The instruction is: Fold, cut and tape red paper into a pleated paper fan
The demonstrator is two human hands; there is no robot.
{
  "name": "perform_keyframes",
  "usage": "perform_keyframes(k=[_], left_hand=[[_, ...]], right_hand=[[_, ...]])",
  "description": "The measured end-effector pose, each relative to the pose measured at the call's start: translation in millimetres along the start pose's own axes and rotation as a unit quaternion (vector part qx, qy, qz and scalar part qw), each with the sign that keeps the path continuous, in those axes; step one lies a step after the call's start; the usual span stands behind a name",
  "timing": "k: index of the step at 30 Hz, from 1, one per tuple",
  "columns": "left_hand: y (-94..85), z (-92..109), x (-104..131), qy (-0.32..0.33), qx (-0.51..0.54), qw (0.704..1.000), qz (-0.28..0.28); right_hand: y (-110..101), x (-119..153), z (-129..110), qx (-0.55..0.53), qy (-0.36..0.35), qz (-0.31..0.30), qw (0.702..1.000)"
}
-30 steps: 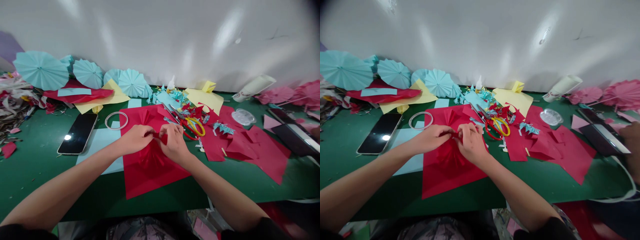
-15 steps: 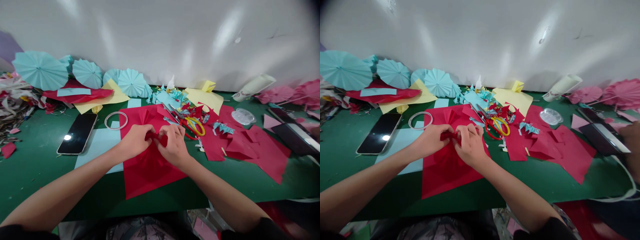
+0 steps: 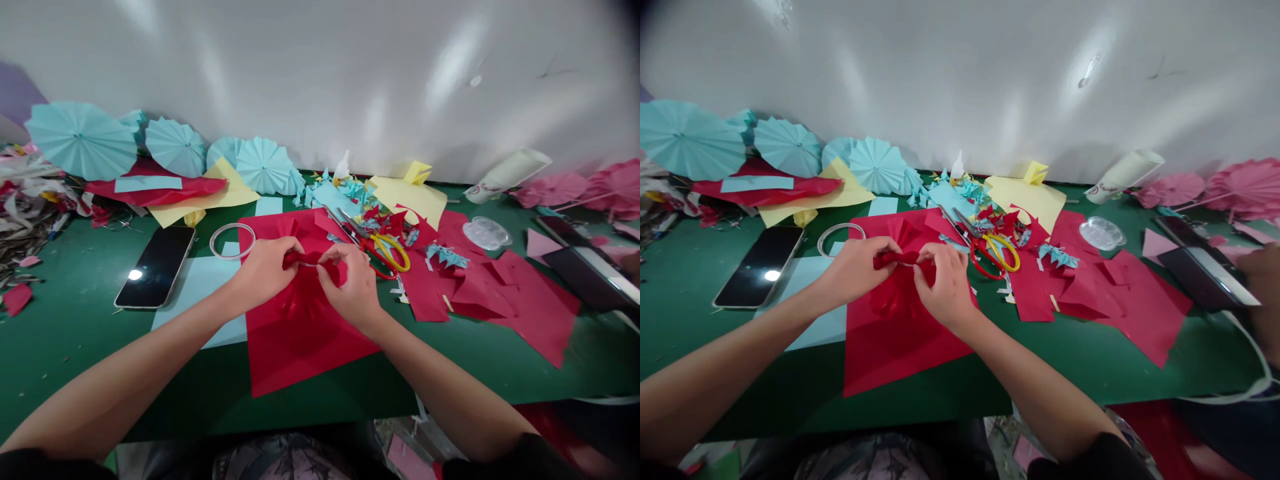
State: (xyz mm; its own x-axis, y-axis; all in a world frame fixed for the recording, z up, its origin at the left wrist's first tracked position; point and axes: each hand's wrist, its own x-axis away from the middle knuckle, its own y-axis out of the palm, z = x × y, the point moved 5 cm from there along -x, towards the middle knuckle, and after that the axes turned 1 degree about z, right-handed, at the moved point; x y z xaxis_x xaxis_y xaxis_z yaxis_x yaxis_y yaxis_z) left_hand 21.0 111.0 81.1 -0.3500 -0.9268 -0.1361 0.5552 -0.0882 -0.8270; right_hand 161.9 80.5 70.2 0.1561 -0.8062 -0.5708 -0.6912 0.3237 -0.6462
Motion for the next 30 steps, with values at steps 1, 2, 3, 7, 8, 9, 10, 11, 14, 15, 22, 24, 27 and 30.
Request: perform_keyframes(k=[1, 2, 3, 7, 8, 9, 10, 11, 14, 15, 22, 24, 27, 30], left_hand=[[-0.3, 0.1, 0.1, -0.002, -0.001, 1.0, -0.001], [-0.6, 0.4, 0.2, -0.001, -0.001, 1.0, -0.001], [-0.6, 1.0, 0.4, 0.002, 0.0, 1.0, -0.001], [1.1, 2.9, 1.3, 0.016, 0.016, 1.0, -0.008], [1.7, 3.3, 1.5, 0.021, 0.022, 0.999, -0.009], [2.4, 3.6, 1.7, 0.025, 0.028, 0.999, -0.01], [2.9, 3.8, 1.8, 0.03, 0.034, 0.999, -0.011], [3.4, 3.8, 1.8, 0.035, 0.038, 0.999, -0.011], [4.5, 3.2, 2.0, 0.043, 0.048, 0.998, -0.015], [4.9, 2.9, 2.0, 0.046, 0.05, 0.998, -0.018], [5.0, 2.9, 1.1, 0.063, 0.055, 0.996, -0.037], [4.7, 3.0, 0.7, 0.065, 0.047, 0.996, -0.041], [3.9, 3.0, 0.6, 0.071, 0.034, 0.996, -0.04], [3.7, 3.3, 1.4, 0.082, 0.039, 0.995, -0.039]], right_hand=[[1.3, 0.2, 0.1, 0.02, -0.01, -0.006, 1.0], [2.4, 0.5, 0.2, 0.039, -0.02, -0.01, 0.999], [3.2, 0.7, 0.2, 0.053, -0.029, -0.011, 0.998], [4.6, 1.3, 1.8, 0.085, -0.042, -0.002, 0.996], [5.1, 1.4, 2.3, 0.087, -0.042, -0.003, 0.995], [5.5, 1.5, 2.7, 0.088, -0.041, -0.005, 0.995], [5.8, 1.5, 3.0, 0.088, -0.041, -0.006, 0.995], [5.8, 1.4, 3.0, 0.088, -0.042, -0.006, 0.995], [5.3, 1.1, 2.8, 0.09, -0.041, -0.005, 0.995], [5.3, 1.0, 2.7, 0.092, -0.04, -0.006, 0.995], [5.2, 0.3, 4.1, 0.089, -0.02, -0.021, 0.996], [4.4, -0.2, 5.2, 0.078, -0.009, -0.02, 0.997], [3.5, -1.4, 7.0, 0.062, 0.003, -0.02, 0.998], [5.5, -2.8, 8.9, 0.055, 0.0, -0.04, 0.998]])
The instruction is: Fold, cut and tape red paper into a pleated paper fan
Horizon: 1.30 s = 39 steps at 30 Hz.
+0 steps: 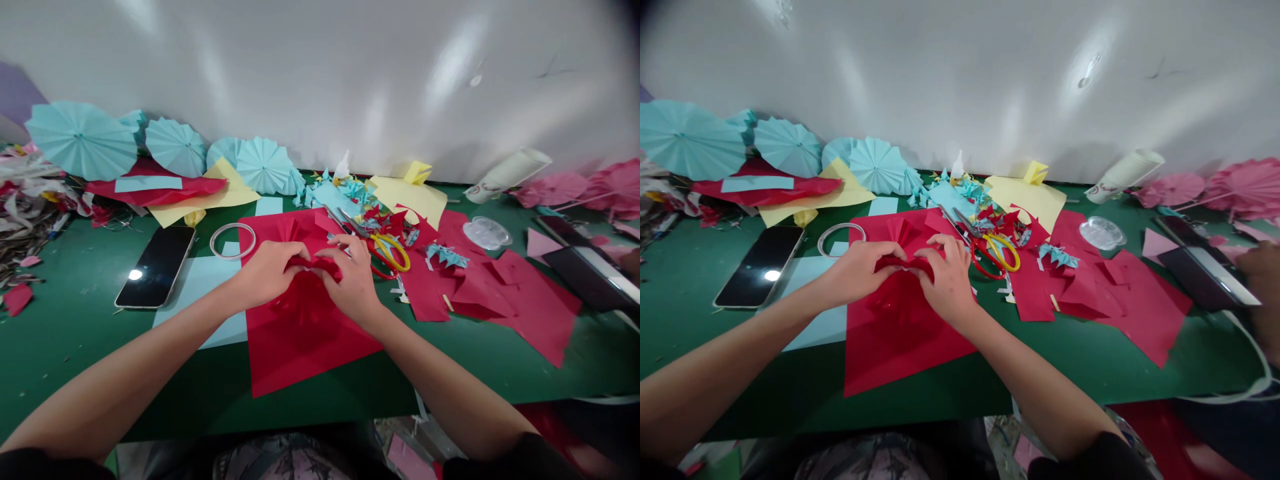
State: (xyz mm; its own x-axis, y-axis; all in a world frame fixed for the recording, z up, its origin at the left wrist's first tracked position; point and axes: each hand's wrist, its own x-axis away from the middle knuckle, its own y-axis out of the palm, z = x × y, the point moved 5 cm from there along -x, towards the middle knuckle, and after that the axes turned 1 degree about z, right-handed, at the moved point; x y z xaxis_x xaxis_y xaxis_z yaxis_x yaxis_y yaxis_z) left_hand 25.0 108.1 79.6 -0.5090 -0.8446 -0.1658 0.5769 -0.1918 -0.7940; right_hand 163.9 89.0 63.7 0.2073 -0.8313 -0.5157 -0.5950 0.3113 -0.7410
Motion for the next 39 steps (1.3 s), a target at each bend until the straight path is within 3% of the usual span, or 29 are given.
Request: perform_keyframes(k=[10, 21, 29, 39], left_hand=[[4.7, 1, 1, 0.004, 0.0, 1.0, -0.014], [8.6, -3, -1, -0.026, -0.043, 0.998, -0.034], [13.2, -3, -1, -0.006, -0.067, 0.997, -0.025], [11.8, -8, -1, -0.046, -0.056, 0.997, -0.003]], right_hand=[[5, 1, -2, 0.018, -0.019, -0.032, 0.999], [6, 3, -4, 0.019, -0.032, -0.023, 0.999], [5, 3, -2, 0.024, -0.011, -0.008, 1.0], [5, 4, -1, 0.028, -0.009, 0.001, 1.0]])
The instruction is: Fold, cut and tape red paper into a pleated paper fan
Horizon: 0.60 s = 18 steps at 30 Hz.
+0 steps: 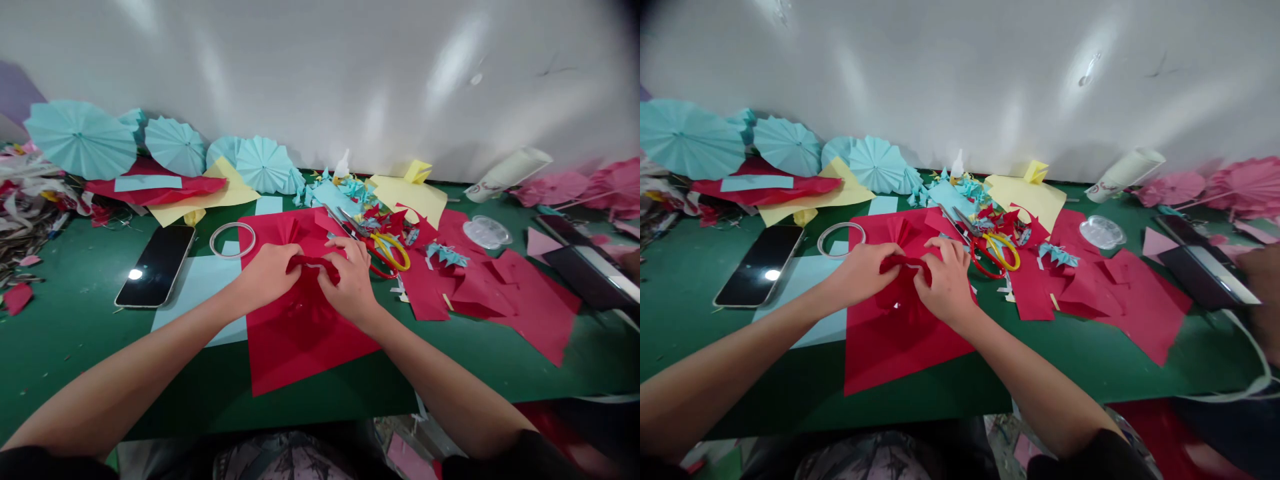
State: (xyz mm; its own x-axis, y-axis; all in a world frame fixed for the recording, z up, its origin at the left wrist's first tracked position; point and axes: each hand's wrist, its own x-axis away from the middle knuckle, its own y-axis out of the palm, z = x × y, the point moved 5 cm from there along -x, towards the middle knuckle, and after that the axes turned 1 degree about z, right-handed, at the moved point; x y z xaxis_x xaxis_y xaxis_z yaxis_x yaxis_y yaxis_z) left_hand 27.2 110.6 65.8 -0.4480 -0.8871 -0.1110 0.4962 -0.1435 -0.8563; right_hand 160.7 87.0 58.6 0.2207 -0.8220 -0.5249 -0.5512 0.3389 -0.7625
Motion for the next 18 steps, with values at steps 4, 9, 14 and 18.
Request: perform_keyframes(k=[4, 9, 14, 18], left_hand=[[-1.3, -2, 0, -0.016, -0.02, 1.0, -0.002], [-5.7, 3, 3, -0.033, 0.003, 0.999, 0.022], [-7.3, 12, 6, -0.027, 0.004, 0.999, 0.023], [-6.7, 19, 8, 0.003, -0.04, 0.999, 0.018]], right_hand=[[-6, 2, 0, 0.02, 0.008, 0.065, 0.998], [-10, 7, -14, 0.061, -0.077, 0.082, 0.992], [-9, 7, -15, 0.104, -0.073, 0.057, 0.99], [-8, 4, -13, 0.09, -0.034, 0.027, 0.995]])
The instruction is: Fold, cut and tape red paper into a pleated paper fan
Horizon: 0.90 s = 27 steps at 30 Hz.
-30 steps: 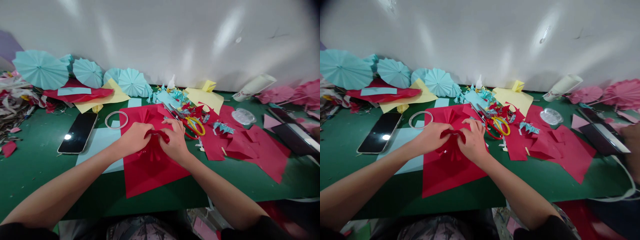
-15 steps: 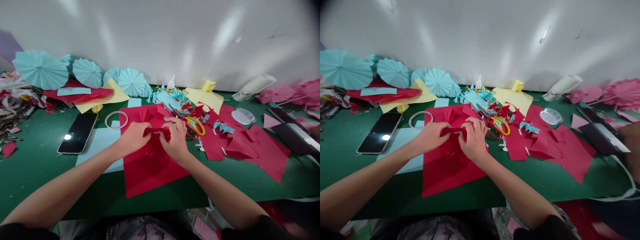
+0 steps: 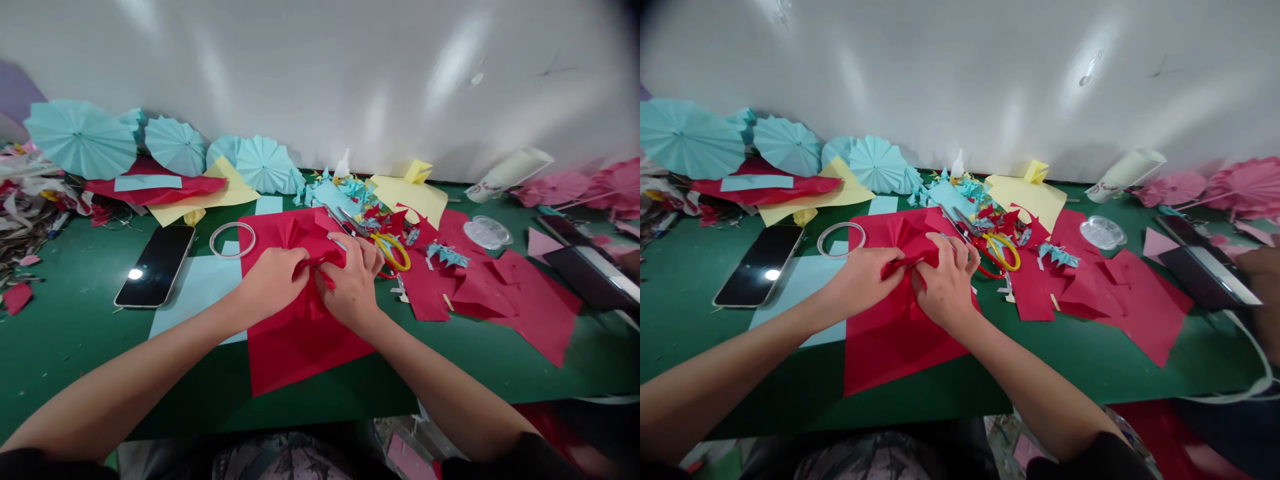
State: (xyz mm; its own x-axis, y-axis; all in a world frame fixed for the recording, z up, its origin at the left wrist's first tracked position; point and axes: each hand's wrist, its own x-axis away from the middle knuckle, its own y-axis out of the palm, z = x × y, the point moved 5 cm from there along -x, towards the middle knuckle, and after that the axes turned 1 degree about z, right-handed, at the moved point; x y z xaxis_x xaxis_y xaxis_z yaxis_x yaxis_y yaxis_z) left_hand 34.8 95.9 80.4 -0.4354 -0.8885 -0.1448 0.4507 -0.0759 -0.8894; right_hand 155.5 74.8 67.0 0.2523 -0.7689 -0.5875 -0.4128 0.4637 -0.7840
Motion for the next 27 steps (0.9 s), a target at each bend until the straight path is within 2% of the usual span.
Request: perform_keyframes(k=[4, 15, 27], left_hand=[[0.1, 6, 1, 0.034, -0.041, 0.999, 0.0], [3.5, 7, 3, 0.072, -0.033, 0.997, 0.004], [2.1, 9, 0, 0.071, -0.025, 0.996, -0.055]], right_hand=[[2, -1, 2, -0.036, 0.03, -0.012, 0.999], [9, -1, 7, -0.101, 0.097, -0.085, 0.986], [13, -1, 6, -0.16, 0.103, -0.107, 0.976]])
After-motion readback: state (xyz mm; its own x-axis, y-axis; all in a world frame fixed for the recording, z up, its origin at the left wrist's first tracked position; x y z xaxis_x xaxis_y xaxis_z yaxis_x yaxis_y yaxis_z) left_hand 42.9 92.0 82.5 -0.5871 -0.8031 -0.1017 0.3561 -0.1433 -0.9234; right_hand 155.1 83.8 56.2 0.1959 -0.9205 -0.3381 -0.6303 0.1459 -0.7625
